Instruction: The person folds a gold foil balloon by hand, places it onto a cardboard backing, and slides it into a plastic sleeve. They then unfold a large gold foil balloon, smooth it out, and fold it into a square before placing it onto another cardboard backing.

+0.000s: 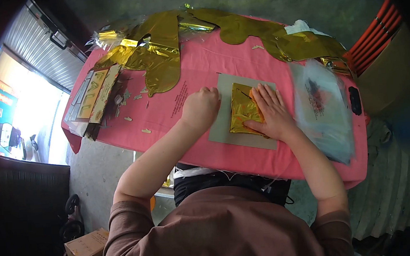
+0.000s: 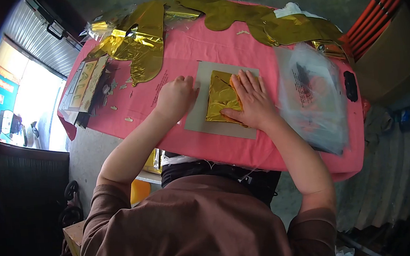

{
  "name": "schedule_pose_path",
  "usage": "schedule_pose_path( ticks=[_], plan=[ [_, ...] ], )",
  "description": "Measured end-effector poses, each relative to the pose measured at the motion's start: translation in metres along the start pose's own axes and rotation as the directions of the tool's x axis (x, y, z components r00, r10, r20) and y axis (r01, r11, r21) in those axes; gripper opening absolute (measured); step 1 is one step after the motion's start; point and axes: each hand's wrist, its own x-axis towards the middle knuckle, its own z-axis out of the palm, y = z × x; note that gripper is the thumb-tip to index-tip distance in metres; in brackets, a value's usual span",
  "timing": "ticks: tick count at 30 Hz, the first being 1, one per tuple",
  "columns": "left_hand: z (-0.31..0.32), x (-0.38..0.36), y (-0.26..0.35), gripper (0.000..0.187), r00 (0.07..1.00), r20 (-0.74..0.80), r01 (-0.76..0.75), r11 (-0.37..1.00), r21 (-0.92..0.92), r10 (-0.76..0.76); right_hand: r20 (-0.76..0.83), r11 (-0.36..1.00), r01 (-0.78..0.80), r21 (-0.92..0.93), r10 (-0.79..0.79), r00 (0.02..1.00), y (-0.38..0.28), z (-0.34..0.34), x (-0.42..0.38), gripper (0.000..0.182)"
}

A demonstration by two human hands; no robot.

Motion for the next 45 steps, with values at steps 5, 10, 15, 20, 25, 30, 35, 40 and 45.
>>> schedule_pose_path(
  ticks=[5,10,15,20,25,30,35,40,45],
  plan=[
    [-0.007,-0.011,-0.004,0.021,1.0,0.009,0.01,0.991,-0.135,-0.009,-0.009,1.0,0.002,0.019,-0.002,1.0,-0.002,-0.002,0.0,0.093],
    [-0.01,-0.01,-0.003,0.018,0.994,0.087,0.08,0.958,-0.274,-0.059,-0.037,1.0,0.019,0.016,-0.019,0.999,0.0,0.002,0.0,0.091],
    [-0.004,-0.008,0.006,0.016,0.999,0.032,0.041,0.95,-0.309,-0.033,-0.034,1.0,0.007,0.021,-0.006,0.999,-0.003,-0.002,0.0,0.091],
    [-0.003,-0.005,0.024,0.015,0.999,0.029,0.05,0.948,-0.315,-0.043,-0.024,1.0,0.008,0.009,-0.008,1.0,-0.002,-0.001,0.0,0.092],
    [-0.015,-0.005,0.033,0.022,0.999,0.013,0.051,0.916,-0.399,-0.05,-0.002,1.0,0.011,0.001,-0.011,1.0,-0.003,-0.006,-0.001,0.091],
    [0.0,0.002,0.029,0.02,0.999,0.01,0.039,0.938,-0.344,-0.038,0.039,1.0,-0.006,-0.013,0.007,0.999,-0.008,-0.008,0.0,0.089],
    [0.015,0.012,0.021,0.017,1.0,0.007,0.023,0.967,-0.256,-0.022,0.039,1.0,-0.005,-0.022,0.006,0.999,-0.008,-0.006,0.0,0.09],
    [0.013,0.024,0.016,0.013,0.996,-0.047,0.056,0.945,-0.323,-0.075,0.037,0.999,0.001,-0.036,0.0,0.999,-0.006,-0.005,0.0,0.09],
    [0.009,0.025,0.02,0.014,0.994,-0.066,0.059,0.932,-0.357,-0.088,0.025,1.0,0.003,-0.014,-0.002,1.0,-0.007,-0.006,0.0,0.089]
  ],
)
